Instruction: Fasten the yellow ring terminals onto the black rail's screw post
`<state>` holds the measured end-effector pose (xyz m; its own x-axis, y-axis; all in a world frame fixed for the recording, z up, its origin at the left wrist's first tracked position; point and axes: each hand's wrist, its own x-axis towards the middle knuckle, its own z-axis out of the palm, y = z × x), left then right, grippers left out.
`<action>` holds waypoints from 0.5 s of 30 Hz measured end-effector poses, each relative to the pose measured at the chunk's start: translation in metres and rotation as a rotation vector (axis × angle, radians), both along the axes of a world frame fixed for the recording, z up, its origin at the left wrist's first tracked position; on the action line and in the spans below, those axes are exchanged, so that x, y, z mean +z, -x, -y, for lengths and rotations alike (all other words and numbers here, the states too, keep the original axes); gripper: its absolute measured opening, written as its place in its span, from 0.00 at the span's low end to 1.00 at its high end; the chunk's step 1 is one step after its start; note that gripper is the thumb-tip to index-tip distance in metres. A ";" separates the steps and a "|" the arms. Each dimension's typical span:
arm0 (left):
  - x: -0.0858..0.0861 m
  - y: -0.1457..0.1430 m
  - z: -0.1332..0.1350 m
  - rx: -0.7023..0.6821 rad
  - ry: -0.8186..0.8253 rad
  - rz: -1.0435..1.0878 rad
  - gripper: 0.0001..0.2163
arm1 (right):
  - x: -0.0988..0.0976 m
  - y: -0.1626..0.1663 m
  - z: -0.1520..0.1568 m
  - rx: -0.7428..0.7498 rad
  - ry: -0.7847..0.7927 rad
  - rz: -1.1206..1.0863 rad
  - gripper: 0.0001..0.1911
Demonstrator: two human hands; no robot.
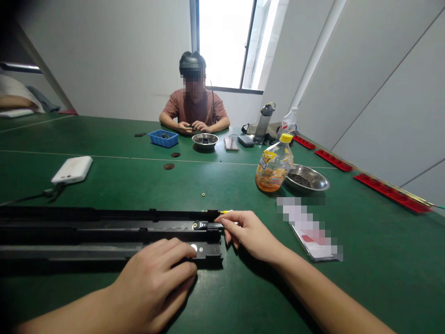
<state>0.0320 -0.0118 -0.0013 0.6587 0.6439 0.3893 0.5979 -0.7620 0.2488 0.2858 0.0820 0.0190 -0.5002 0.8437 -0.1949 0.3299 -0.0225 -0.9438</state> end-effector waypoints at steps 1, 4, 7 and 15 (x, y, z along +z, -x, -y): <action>0.000 0.000 0.000 0.001 0.002 -0.002 0.03 | 0.000 0.000 0.000 0.000 0.000 -0.001 0.23; 0.000 0.000 0.000 0.004 0.012 -0.008 0.02 | 0.001 0.000 -0.001 -0.023 0.009 -0.010 0.24; -0.001 0.000 0.000 0.002 0.011 -0.007 0.03 | 0.001 -0.004 -0.005 -0.058 0.039 -0.013 0.25; 0.000 0.000 0.000 0.005 0.008 -0.008 0.03 | 0.001 -0.011 -0.007 -0.021 0.067 0.000 0.25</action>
<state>0.0318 -0.0114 -0.0010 0.6583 0.6505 0.3788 0.6041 -0.7568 0.2498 0.2970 0.0891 0.0198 -0.4824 0.8392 -0.2511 0.3289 -0.0922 -0.9399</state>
